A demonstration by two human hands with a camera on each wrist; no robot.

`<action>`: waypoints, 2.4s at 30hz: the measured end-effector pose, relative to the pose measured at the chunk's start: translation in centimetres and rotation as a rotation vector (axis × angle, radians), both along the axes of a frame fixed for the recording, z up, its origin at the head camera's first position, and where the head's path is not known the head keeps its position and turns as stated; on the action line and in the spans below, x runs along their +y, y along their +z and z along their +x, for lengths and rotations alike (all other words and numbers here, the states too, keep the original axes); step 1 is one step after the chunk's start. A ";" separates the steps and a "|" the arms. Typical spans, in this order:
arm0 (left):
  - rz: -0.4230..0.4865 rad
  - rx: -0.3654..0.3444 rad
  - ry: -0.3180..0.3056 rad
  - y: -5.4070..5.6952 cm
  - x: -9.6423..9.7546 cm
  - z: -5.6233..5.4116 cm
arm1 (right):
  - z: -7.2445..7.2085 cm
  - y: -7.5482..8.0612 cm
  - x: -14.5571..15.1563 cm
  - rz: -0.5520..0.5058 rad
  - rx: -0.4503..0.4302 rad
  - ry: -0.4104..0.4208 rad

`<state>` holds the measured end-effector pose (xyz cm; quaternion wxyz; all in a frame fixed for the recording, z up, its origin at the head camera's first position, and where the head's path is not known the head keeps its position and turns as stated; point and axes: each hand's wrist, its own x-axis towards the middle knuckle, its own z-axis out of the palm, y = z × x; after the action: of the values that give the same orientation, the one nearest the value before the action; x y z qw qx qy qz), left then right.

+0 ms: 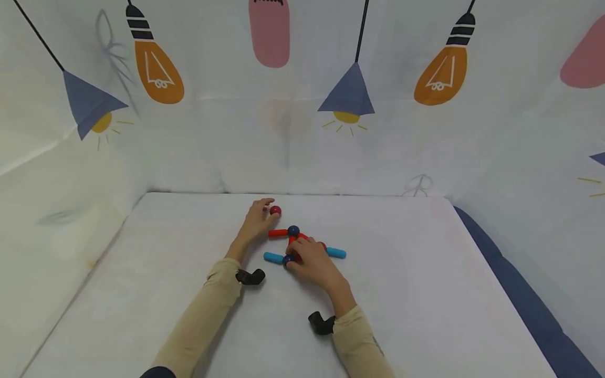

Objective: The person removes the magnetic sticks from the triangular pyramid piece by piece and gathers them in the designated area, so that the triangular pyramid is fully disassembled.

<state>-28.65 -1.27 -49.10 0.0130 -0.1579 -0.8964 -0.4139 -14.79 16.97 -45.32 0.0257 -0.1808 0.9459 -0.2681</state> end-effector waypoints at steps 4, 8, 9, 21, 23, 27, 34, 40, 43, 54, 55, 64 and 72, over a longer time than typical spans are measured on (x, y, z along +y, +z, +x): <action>0.115 0.018 0.049 1.1 -2.2 1.5 | -0.5 0.0 -0.3 0.001 -0.011 -0.013; 0.235 -0.026 0.043 2.7 -4.5 4.3 | -0.4 0.0 -0.3 0.001 -0.023 -0.015; 0.243 -0.044 0.011 2.9 -4.8 5.0 | -0.3 0.0 -0.2 -0.001 -0.025 -0.018; -0.068 -0.203 -0.504 1.8 -3.4 7.8 | -0.5 -0.4 0.1 -0.049 -0.013 0.020; -0.076 -0.213 -0.478 1.7 -3.2 7.8 | -0.6 -0.4 0.1 -0.053 -0.011 0.032; -0.060 -0.238 -0.463 1.6 -3.2 7.9 | -0.5 -0.5 0.1 -0.049 -0.014 0.039; -0.075 -0.223 -0.502 1.3 -3.5 7.7 | -0.5 -0.4 0.2 -0.067 -0.016 0.042; -0.103 -0.211 -0.568 1.5 -4.1 7.7 | -0.5 -0.4 0.0 -0.068 0.005 0.058; -0.134 -0.237 -0.598 1.9 -4.2 7.6 | -0.5 -0.4 0.1 -0.061 0.005 0.056; -0.062 -0.206 -0.316 2.0 -7.8 6.3 | -0.4 -0.3 0.0 -0.032 -0.040 0.025; -0.054 -0.179 -0.275 1.9 -8.1 6.1 | -0.4 -0.3 0.0 -0.031 -0.046 0.022; -0.043 0.021 -0.016 0.5 -9.1 4.8 | -0.2 0.2 0.0 -0.030 -0.074 0.032; -0.065 0.045 0.021 -0.4 -9.0 4.4 | -0.1 0.5 -0.1 -0.074 -0.090 0.010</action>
<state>-24.22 -10.31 -49.51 0.0325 -0.1579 -0.9106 -0.3806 -14.93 16.88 -44.86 0.0627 -0.1741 0.9323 -0.3106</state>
